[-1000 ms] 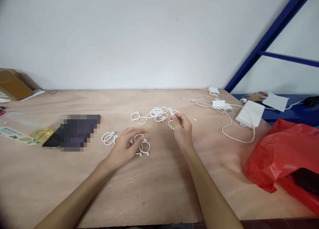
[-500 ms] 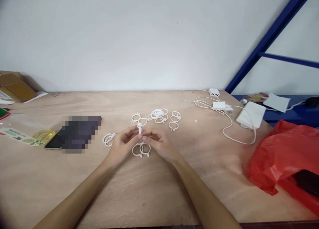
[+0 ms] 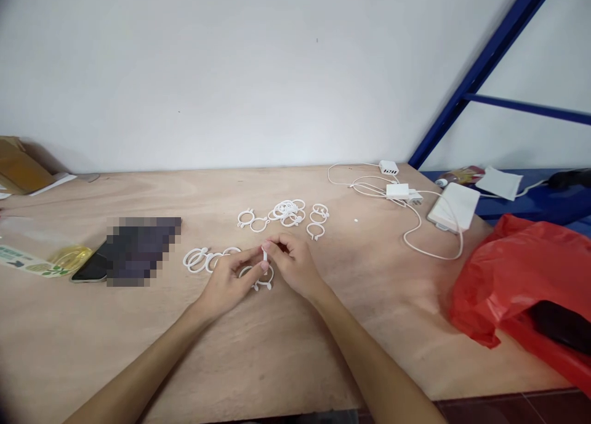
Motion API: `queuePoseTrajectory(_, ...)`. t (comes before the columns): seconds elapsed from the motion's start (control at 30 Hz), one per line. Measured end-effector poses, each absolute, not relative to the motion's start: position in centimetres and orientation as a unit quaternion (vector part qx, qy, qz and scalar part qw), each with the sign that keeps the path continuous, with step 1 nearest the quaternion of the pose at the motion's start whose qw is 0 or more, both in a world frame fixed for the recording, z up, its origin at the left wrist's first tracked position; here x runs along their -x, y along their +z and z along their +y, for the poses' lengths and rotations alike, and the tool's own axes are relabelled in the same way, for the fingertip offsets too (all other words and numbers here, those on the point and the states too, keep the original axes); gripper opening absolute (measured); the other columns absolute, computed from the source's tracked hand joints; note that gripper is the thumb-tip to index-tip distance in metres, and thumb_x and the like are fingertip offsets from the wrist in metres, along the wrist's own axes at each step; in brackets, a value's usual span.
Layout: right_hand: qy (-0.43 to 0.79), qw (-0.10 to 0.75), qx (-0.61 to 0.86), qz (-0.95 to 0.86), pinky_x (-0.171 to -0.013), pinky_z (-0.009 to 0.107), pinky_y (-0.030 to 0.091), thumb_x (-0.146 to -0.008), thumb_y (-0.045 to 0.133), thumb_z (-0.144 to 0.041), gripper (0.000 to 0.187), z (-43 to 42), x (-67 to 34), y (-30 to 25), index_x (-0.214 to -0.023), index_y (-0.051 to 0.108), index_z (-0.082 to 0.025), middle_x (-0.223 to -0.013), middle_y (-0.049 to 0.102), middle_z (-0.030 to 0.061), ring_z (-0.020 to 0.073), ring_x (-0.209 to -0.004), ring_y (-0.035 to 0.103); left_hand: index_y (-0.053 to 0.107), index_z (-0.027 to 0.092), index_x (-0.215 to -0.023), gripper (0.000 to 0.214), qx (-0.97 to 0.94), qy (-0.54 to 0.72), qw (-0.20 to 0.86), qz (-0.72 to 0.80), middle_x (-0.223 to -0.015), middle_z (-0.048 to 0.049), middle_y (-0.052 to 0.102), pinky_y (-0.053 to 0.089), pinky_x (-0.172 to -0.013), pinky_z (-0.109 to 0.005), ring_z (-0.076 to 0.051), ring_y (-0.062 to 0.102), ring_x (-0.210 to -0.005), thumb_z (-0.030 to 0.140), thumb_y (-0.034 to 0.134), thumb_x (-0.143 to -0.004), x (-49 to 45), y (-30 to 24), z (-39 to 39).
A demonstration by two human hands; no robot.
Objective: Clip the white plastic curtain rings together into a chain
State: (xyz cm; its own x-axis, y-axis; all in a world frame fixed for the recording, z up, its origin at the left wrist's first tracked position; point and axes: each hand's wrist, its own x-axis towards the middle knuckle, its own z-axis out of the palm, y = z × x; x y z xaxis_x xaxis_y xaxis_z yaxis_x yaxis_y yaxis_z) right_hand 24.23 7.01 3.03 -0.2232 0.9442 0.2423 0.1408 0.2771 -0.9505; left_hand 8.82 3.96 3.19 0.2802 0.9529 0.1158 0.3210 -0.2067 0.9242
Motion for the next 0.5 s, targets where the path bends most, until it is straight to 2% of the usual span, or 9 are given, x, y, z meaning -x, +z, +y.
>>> queuePoseTrajectory(0.1,0.377,0.463,0.429,-0.678,-0.064,0.029,0.04,-0.086,0.054,-0.034,0.026,6.74,-23.97,2.83,-0.067,0.062,-0.02,-0.066,0.057,0.0004,0.0154,-0.067,0.052,0.069,0.013,-0.09,0.026,-0.69,0.363,0.415,0.469,-0.07,-0.0006,0.064,0.045,-0.061,-0.023,-0.014,0.056,-0.065,0.031,0.051,-0.086,-8.71,3.22,4.02)
queuePoseTrajectory(0.2,0.345,0.462,0.431,-0.694,-0.064,0.029,0.04,-0.087,0.052,-0.034,0.027,6.59,-23.87,2.81,-0.065,0.059,-0.02,-0.064,0.056,0.0002,0.0156,-0.066,0.051,0.069,0.014,-0.09,0.026,-0.693,0.354,0.424,0.464,-0.07,-0.0007,0.064,0.046,-0.062,-0.024,-0.014,0.057,-0.066,0.032,0.051,-0.085,-8.58,3.09,4.15)
queuePoseTrajectory(0.37,0.35,0.466,0.419,-0.696,-0.063,0.029,0.04,-0.087,0.051,-0.033,0.026,6.58,-24.04,2.84,-0.066,0.058,-0.021,-0.064,0.056,0.0002,0.0156,-0.066,0.051,0.069,0.014,-0.1,0.027,-0.699,0.356,0.418,0.458,-0.072,-0.0007,0.065,0.046,-0.063,-0.024,-0.015,0.057,-0.067,0.029,0.052,-0.084,-8.5,3.07,4.19)
queuePoseTrajectory(0.5,0.359,0.47,0.417,-0.691,-0.064,0.029,0.041,-0.086,0.052,-0.031,0.024,6.41,-23.76,2.87,-0.066,0.059,-0.02,-0.066,0.056,0.0004,0.0154,-0.067,0.052,0.071,0.014,-0.09,0.022,-0.699,0.36,0.406,0.465,-0.071,-0.0004,0.066,0.045,-0.063,-0.023,-0.014,0.057,-0.065,0.026,0.054,-0.082,-8.5,3.02,4.09)
